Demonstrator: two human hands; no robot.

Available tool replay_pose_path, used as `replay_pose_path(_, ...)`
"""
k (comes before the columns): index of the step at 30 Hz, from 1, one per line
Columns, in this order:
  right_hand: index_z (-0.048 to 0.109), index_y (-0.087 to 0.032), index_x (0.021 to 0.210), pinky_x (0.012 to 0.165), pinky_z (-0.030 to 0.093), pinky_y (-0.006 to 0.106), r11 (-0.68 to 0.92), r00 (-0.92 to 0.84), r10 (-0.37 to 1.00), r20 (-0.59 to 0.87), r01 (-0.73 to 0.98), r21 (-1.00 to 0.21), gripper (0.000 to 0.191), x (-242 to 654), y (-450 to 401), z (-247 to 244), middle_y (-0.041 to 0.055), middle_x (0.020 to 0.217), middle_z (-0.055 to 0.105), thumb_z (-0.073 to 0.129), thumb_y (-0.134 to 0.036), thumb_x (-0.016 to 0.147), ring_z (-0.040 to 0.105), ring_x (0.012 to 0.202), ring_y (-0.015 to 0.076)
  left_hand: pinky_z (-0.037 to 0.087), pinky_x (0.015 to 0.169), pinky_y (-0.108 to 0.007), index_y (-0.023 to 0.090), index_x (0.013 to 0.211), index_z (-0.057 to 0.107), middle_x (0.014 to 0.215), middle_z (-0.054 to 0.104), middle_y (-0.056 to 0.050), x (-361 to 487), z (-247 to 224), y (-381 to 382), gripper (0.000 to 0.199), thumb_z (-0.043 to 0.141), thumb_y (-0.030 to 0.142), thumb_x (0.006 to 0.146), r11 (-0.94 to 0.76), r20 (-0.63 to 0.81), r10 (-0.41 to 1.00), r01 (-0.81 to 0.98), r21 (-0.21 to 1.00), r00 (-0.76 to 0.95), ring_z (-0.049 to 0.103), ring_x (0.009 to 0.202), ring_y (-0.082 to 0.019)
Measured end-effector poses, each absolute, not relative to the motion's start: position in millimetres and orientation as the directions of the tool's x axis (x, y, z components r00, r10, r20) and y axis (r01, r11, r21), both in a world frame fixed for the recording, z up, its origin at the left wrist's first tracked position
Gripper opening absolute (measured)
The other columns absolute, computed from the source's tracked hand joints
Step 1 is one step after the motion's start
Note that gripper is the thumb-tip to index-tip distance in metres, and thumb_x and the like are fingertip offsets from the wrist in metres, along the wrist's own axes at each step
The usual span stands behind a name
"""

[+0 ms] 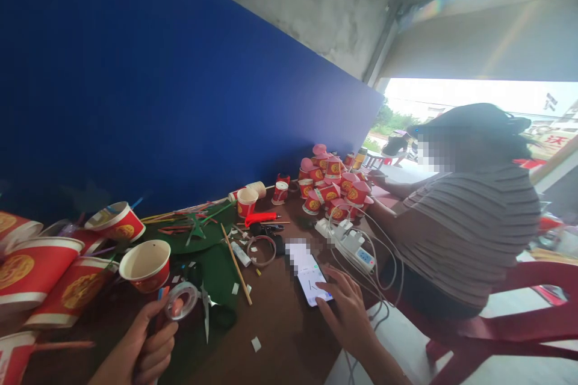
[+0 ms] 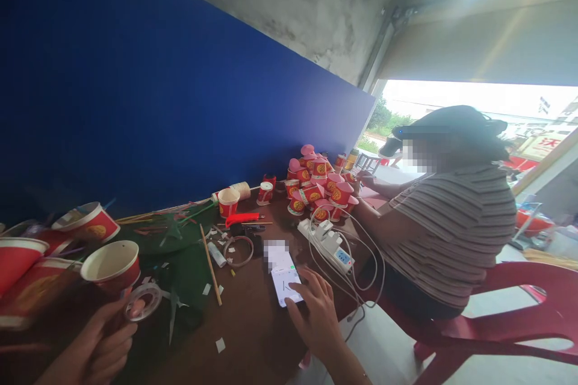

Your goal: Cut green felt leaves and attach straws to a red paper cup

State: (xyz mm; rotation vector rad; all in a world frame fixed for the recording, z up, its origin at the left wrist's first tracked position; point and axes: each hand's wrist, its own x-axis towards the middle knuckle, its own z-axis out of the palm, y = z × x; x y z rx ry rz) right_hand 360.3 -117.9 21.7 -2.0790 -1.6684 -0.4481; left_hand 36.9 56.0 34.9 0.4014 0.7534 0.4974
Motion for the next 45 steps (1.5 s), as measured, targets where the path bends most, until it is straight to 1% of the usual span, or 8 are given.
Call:
replay_pose_path(7, 0.059, -0.028, 0.107, 0.091, 0.039, 0.044, -0.147, 0.194, 0.882, 0.429, 0.979, -0.142, 0.029, 351.5, -110.2, 24.6, 0.0066, 0.122, 0.052, 0.051, -0.037, 0.081, 0.044, 0.117, 0.0270, 0.008, 0.032, -0.013, 0.020, 0.065, 0.048, 0.045, 0.007, 0.013, 38.2, 36.9, 55.9, 0.022, 0.065, 0.033, 0.065, 0.785, -0.503, 0.580, -0.274, 0.556, 0.640, 0.005, 0.034, -0.001)
replay_pose_path(10, 0.057, -0.030, 0.111, 0.092, 0.038, 0.045, -0.140, 0.182, 0.898, 0.401, 0.981, -0.132, 0.032, 352.6, -108.8, 23.4, 0.0062, 0.126, 0.050, 0.050, -0.040, 0.081, 0.042, 0.118, 0.0276, 0.007, 0.032, -0.013, 0.020, 0.065, 0.049, 0.046, 0.007, 0.013, 38.2, 38.8, 55.0, 0.023, 0.068, 0.032, 0.062, 0.792, -0.520, 0.575, -0.270, 0.547, 0.632, 0.005, 0.035, -0.001)
replay_pose_path(16, 0.060, -0.031, 0.106, 0.090, 0.039, 0.046, -0.234, 0.259, 0.875, 0.409, 0.966, -0.110, 0.029, 358.3, -110.8, 21.6, 0.0060, 0.125, 0.050, 0.048, -0.041, 0.082, 0.042, 0.118, 0.0288, 0.007, 0.032, -0.014, 0.019, 0.063, 0.050, 0.044, 0.007, 0.014, 36.9, 34.8, 57.1, 0.029, 0.071, 0.038, 0.058, 0.812, -0.530, 0.552, -0.269, 0.518, 0.644, 0.003, 0.035, -0.001)
replay_pose_path(22, 0.060, -0.031, 0.106, 0.091, 0.038, 0.047, -0.176, 0.208, 0.899, 0.385, 0.977, -0.117, 0.027, 356.1, -112.5, 23.4, 0.0066, 0.125, 0.049, 0.049, -0.040, 0.083, 0.042, 0.119, 0.0285, 0.006, 0.030, -0.013, 0.020, 0.062, 0.048, 0.043, 0.006, 0.014, 35.7, 24.0, 60.7, 0.029, 0.072, 0.036, 0.057, 0.820, -0.550, 0.545, -0.267, 0.506, 0.633, 0.002, 0.034, -0.001)
replay_pose_path(29, 0.064, -0.030, 0.097, 0.090, 0.039, 0.044, -0.130, 0.166, 0.882, 0.441, 0.985, -0.111, 0.021, 354.9, -114.1, 24.2, 0.0049, 0.122, 0.052, 0.053, -0.037, 0.080, 0.045, 0.116, 0.0271, 0.006, 0.031, -0.012, 0.020, 0.064, 0.048, 0.044, 0.006, 0.014, 36.5, 29.2, 58.5, 0.027, 0.070, 0.034, 0.058, 0.820, -0.565, 0.550, -0.269, 0.506, 0.615, 0.004, 0.033, -0.001)
replay_pose_path(34, 0.063, -0.030, 0.102, 0.090, 0.039, 0.045, -0.194, 0.222, 0.864, 0.451, 0.975, -0.108, 0.024, 357.2, -113.1, 23.3, 0.0056, 0.121, 0.053, 0.051, -0.036, 0.081, 0.045, 0.115, 0.0274, 0.007, 0.031, -0.012, 0.020, 0.064, 0.048, 0.045, 0.006, 0.014, 37.4, 35.1, 56.8, 0.027, 0.068, 0.038, 0.060, 0.813, -0.563, 0.557, -0.261, 0.521, 0.610, 0.004, 0.034, -0.001)
replay_pose_path(41, 0.065, -0.029, 0.095, 0.090, 0.038, 0.045, -0.131, 0.154, 0.885, 0.439, 0.988, -0.082, 0.020, 358.7, -117.5, 25.0, 0.0054, 0.121, 0.051, 0.051, -0.035, 0.082, 0.044, 0.115, 0.0274, 0.005, 0.033, -0.014, 0.019, 0.059, 0.048, 0.045, 0.006, 0.014, 37.4, 34.4, 57.0, 0.035, 0.077, 0.037, 0.050, 0.823, -0.561, 0.549, -0.282, 0.493, 0.620, 0.002, 0.037, 0.000)
replay_pose_path(45, 0.067, -0.028, 0.088, 0.089, 0.038, 0.044, -0.174, 0.190, 0.857, 0.479, 0.982, -0.078, 0.018, 361.0, -120.5, 25.5, 0.0056, 0.119, 0.053, 0.052, -0.034, 0.081, 0.046, 0.113, 0.0274, 0.003, 0.033, -0.014, 0.019, 0.060, 0.049, 0.046, 0.006, 0.014, 38.3, 35.9, 55.7, 0.036, 0.077, 0.038, 0.049, 0.824, -0.584, 0.552, -0.280, 0.493, 0.595, 0.001, 0.037, 0.000)
